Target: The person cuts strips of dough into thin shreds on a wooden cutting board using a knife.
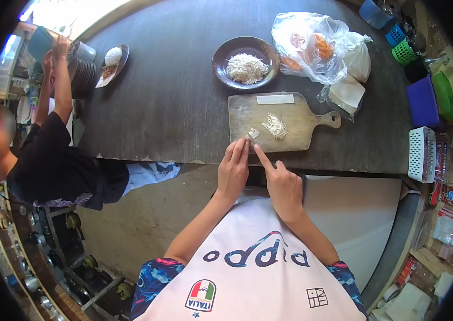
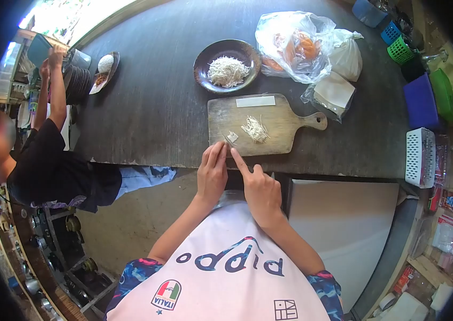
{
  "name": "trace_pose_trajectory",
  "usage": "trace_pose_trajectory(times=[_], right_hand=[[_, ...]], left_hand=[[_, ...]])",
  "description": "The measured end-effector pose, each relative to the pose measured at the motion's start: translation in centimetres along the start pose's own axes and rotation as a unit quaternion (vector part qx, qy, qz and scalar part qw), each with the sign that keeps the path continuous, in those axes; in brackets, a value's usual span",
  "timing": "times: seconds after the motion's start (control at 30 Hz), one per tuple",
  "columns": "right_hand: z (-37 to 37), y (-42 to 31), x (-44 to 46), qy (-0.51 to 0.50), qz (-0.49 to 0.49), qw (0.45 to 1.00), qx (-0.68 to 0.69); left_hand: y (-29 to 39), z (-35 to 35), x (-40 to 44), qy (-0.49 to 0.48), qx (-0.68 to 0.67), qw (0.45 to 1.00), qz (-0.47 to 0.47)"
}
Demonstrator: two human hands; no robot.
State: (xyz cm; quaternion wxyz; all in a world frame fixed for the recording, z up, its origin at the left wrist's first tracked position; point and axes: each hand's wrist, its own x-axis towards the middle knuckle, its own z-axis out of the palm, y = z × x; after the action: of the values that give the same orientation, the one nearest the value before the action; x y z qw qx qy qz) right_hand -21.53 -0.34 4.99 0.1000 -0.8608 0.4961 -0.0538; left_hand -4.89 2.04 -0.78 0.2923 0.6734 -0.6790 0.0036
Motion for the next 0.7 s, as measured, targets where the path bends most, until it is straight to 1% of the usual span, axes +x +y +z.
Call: trace_pose_trajectory(times=[0.2, 0.3, 0.47, 0.6, 0.7], right_hand=[[0.1, 0.1, -1.7, -0.008, 0.014, 1.000, 0.001], [0.0, 0.1, -1.7, -0.011, 0.028, 0.999, 0.019], [0.2, 0.1, -1.5, 0.014, 0.018, 1.000, -0.001], [2.1, -0.1, 0.3, 0.038, -0.005, 0.999, 0.002], [1.1, -0.2, 0.7, 0.020, 0.004, 1.000, -0.002]], left_hand=[[0.1, -0.1, 0.1, 0.011, -0.007, 1.000, 0.000], [0.0, -0.2, 0.0, 0.000, 0.011, 1.000, 0.008], [-0.2, -0.1, 0.2, -0.004, 0.018, 1.000, 0.014], [-0.1, -0.3, -0.1, -0.011, 0.013, 1.000, 0.010], [-0.4, 0.0, -0.2, -0.007, 0.011, 1.000, 0.016]])
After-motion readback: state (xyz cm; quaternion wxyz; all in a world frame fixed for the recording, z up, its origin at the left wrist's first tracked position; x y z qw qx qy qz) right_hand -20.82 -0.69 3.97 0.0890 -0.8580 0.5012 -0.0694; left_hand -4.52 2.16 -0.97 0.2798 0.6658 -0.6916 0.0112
